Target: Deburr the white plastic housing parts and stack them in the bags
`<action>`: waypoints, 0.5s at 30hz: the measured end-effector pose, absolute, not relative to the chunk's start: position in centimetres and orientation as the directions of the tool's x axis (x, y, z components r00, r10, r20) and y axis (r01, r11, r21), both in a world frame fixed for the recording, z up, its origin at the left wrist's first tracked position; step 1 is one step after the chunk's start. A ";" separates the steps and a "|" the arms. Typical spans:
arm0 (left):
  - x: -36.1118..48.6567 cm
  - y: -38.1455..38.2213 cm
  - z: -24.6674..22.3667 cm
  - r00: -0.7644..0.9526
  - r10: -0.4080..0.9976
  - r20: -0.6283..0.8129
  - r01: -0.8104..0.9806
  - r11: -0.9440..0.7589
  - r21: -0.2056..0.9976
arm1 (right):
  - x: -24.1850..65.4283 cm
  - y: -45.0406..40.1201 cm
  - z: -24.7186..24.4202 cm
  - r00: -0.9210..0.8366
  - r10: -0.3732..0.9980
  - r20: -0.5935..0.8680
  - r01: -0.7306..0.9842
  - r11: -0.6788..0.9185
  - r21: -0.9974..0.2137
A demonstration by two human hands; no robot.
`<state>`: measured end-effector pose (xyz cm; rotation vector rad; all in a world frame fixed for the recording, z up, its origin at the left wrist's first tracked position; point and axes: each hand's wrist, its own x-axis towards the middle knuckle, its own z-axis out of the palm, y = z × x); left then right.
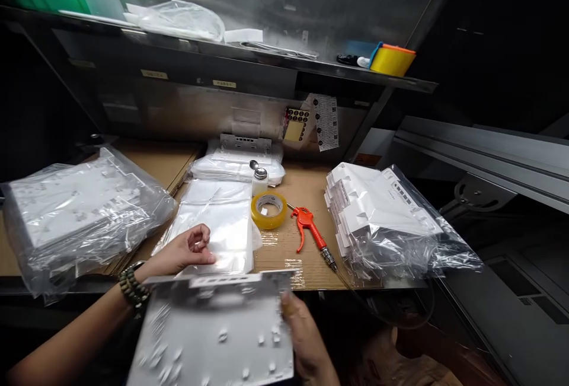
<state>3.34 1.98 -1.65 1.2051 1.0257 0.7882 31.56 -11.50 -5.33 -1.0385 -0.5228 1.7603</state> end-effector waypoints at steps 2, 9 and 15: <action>4.7 1.7 -2.0 0.405 0.896 -0.185 0.035 0.187 0.982 | 28.4 -10.1 -5.1 -0.233 0.910 -0.344 -0.511 -0.415 -0.753; 5.0 2.2 -2.8 0.464 0.883 -0.063 0.111 0.013 0.994 | 25.4 -7.4 -5.3 -0.318 0.871 -0.373 -0.478 -0.488 -0.730; 2.5 3.1 -1.7 0.363 0.916 0.171 0.320 -0.295 0.901 | 29.5 -8.5 -6.7 -0.199 0.879 -0.432 -0.474 -0.473 -0.743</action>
